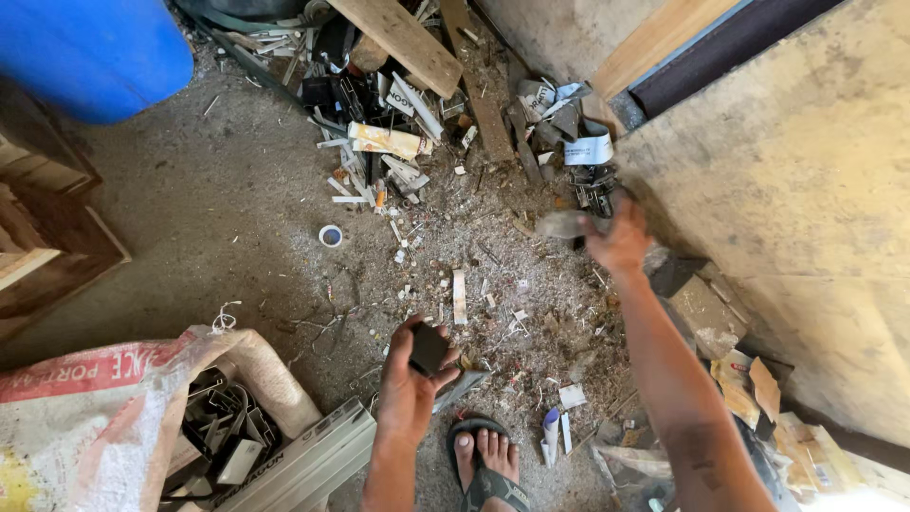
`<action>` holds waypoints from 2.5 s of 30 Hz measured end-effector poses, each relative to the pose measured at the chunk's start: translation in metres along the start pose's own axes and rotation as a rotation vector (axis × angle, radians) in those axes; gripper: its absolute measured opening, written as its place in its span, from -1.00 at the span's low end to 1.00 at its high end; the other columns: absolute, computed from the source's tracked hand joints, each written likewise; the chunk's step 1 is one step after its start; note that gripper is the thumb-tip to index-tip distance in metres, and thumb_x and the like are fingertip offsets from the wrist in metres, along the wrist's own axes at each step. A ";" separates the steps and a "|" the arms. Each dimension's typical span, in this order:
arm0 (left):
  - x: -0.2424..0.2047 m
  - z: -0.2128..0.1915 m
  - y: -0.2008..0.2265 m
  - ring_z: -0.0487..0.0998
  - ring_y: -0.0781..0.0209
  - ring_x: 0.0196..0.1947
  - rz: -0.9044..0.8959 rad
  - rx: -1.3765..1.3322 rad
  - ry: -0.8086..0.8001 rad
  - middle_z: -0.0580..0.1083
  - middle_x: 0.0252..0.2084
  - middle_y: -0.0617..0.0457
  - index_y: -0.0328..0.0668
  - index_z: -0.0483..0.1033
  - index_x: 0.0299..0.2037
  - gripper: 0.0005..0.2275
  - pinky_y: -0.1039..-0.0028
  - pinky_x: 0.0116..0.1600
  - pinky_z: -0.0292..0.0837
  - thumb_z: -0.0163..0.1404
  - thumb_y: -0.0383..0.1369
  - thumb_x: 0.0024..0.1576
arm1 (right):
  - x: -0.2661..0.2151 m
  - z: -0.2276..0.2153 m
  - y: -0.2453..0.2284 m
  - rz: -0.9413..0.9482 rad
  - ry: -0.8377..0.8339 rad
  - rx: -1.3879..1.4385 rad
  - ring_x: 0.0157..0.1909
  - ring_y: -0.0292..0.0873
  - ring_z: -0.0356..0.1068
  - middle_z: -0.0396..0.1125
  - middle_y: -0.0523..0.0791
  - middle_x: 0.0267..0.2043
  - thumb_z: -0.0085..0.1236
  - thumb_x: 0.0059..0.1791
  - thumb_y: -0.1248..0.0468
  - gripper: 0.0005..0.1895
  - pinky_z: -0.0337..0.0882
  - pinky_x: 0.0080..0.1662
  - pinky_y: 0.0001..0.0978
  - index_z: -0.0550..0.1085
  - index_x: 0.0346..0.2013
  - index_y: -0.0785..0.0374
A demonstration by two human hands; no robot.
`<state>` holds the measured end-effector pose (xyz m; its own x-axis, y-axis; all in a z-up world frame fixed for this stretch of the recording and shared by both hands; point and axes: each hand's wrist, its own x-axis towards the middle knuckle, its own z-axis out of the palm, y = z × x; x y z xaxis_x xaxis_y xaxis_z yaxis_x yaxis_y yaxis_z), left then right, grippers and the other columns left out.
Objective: The person sorts through a pile of mixed scrap materials on the floor, picking up metal pieces, plastic fragments, and small hardware items. They place selected items into a large woven sack and use a wooden stick to push debris aside.
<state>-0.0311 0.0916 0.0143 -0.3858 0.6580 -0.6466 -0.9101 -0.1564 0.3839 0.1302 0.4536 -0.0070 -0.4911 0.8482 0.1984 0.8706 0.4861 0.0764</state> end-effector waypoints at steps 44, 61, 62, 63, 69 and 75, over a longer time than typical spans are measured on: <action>-0.023 -0.028 -0.026 0.60 0.07 -0.21 -0.067 0.201 0.288 0.56 -0.01 -0.05 -0.05 0.40 0.23 -0.57 0.27 -0.11 0.48 -0.09 -0.12 0.18 | 0.061 0.090 0.024 0.083 -0.105 0.300 0.26 0.39 0.18 0.20 0.31 0.24 0.42 -0.04 0.01 -0.36 0.21 0.23 0.26 0.44 0.17 0.33; -0.006 -0.032 -0.016 0.64 0.14 -0.20 0.009 0.187 0.178 0.56 -0.12 -0.07 -0.10 0.39 0.17 -0.59 0.33 -0.10 0.58 -0.06 -0.13 0.17 | -0.056 0.062 0.013 0.278 -0.366 1.148 -0.16 0.03 0.41 0.52 0.03 0.02 0.01 -0.03 0.47 -0.65 0.45 -0.16 -0.10 0.60 0.00 0.27; -0.001 -0.030 -0.016 0.62 0.16 -0.19 0.035 0.190 0.140 0.54 -0.12 -0.08 -0.14 0.41 0.17 -0.60 0.35 -0.09 0.55 -0.07 -0.12 0.21 | -0.059 0.053 0.021 0.267 -0.303 1.211 -0.01 0.03 0.44 0.50 0.06 0.08 0.03 -0.04 0.46 -0.62 0.49 0.00 -0.12 0.57 0.05 0.28; 0.004 -0.028 -0.016 0.59 0.18 -0.17 0.060 0.193 0.102 0.53 -0.13 -0.08 -0.17 0.43 0.17 -0.60 0.37 -0.08 0.53 -0.07 -0.10 0.25 | -0.064 0.044 0.025 0.255 -0.238 1.273 0.13 0.02 0.48 0.47 0.08 0.14 0.04 -0.06 0.44 -0.57 0.52 0.15 -0.14 0.54 0.11 0.29; 0.042 0.004 -0.023 0.55 0.20 -0.29 0.005 0.317 0.101 0.50 -0.21 -0.01 -0.20 0.51 0.05 -0.66 0.31 -0.22 0.56 0.03 -0.16 0.19 | -0.069 -0.002 -0.012 -0.095 -0.599 0.533 0.43 0.29 -0.09 -0.16 0.19 0.48 0.63 -0.49 0.02 0.32 0.13 0.30 0.22 0.09 0.44 0.15; 0.072 0.017 -0.035 0.44 0.37 -0.35 -0.043 0.603 0.083 0.41 -0.25 0.11 0.02 0.45 0.06 -0.72 0.55 -0.33 0.52 0.08 -0.24 0.16 | -0.070 -0.010 -0.070 -0.086 -0.549 0.317 0.29 0.39 0.15 0.00 0.16 0.41 0.60 -0.47 -0.25 0.28 0.40 0.09 0.35 0.19 0.41 -0.02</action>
<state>-0.0242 0.1571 -0.0341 -0.3836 0.5911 -0.7095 -0.6883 0.3292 0.6464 0.1036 0.3581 -0.0163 -0.5764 0.7468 -0.3318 0.8171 0.5242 -0.2398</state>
